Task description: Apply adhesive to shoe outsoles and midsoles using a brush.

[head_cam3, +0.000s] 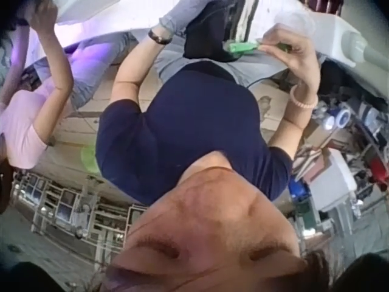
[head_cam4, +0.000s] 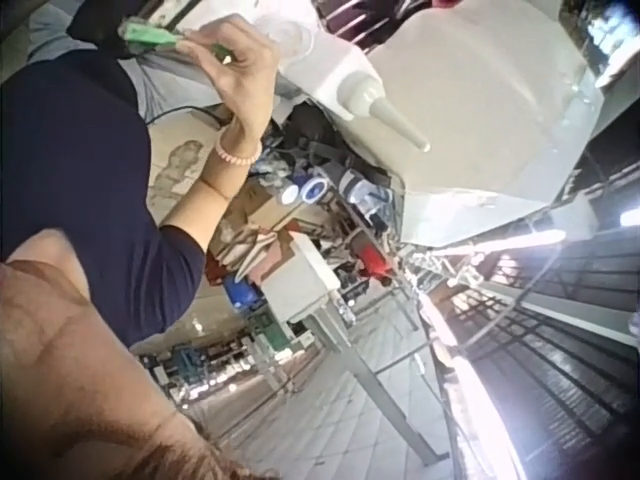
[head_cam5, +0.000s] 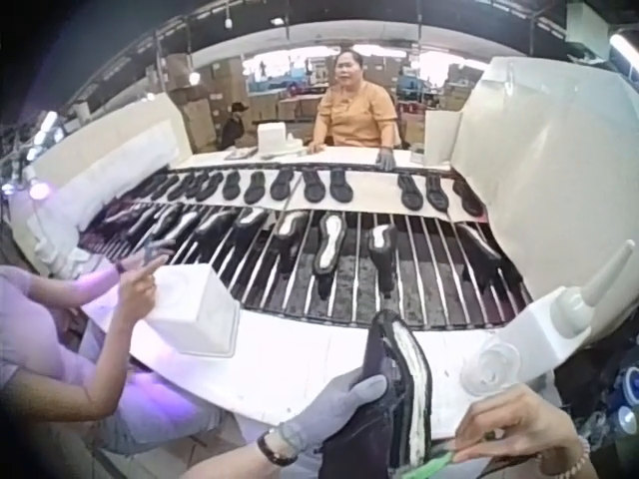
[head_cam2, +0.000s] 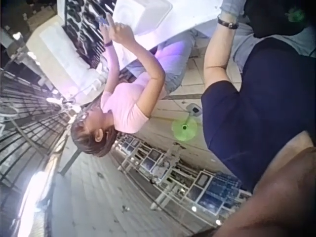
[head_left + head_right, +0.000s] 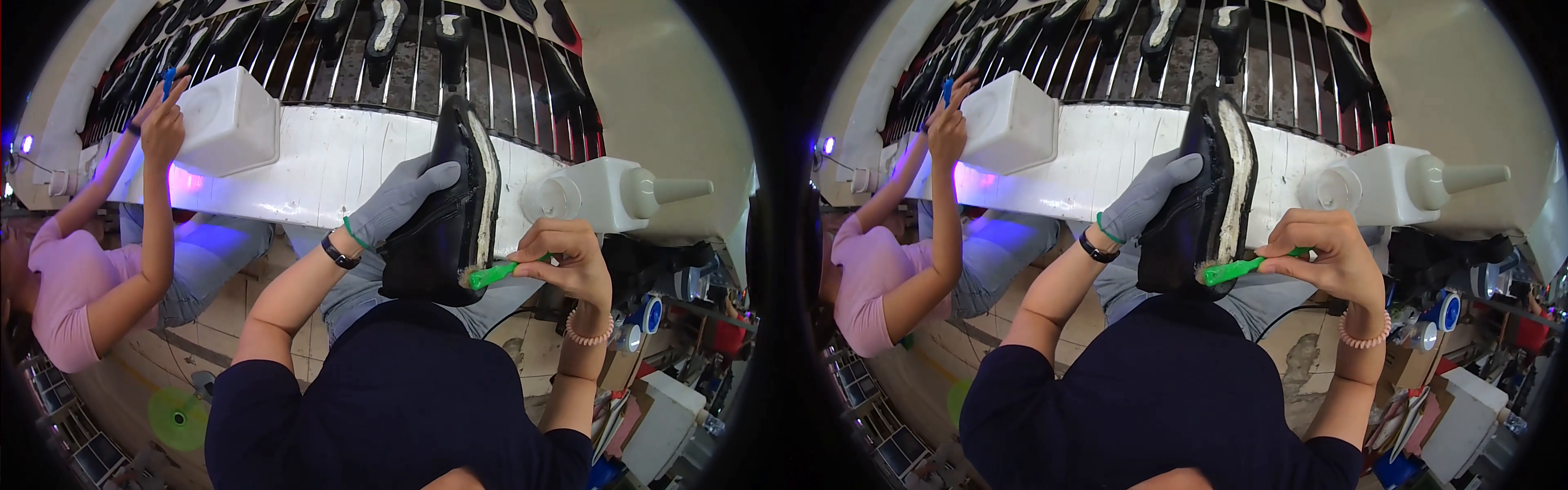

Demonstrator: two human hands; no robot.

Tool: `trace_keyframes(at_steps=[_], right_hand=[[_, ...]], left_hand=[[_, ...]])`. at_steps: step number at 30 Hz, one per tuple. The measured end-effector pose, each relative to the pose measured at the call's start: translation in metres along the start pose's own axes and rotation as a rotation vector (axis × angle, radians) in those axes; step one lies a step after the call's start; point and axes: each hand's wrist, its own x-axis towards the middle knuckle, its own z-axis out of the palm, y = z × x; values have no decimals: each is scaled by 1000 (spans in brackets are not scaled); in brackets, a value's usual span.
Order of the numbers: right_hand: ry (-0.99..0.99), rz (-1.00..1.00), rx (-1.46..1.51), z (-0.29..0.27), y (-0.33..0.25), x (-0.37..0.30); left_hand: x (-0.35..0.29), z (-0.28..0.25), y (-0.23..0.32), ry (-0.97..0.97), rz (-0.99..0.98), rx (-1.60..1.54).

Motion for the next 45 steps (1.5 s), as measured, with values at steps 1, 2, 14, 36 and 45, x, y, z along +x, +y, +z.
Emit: trace_keyframes(at_steps=[1,2,14,36,45], right_hand=[[-21,3,5,-1,0,1],[-27,1,3,-2,0,3],[-194,-14,80,-8,-1,26],[-231,-23,76,-16,10,41],[94,-67,-90,-2,-16,32]], left_hand=[[2,-1,-5,4,4,-4],[4,-1,-10,-14,-61,-53],[6,20,-58,-324,-448,-514],[-16,19,-47,-489,-8,149],[0,19,-60,-323,271,32]])
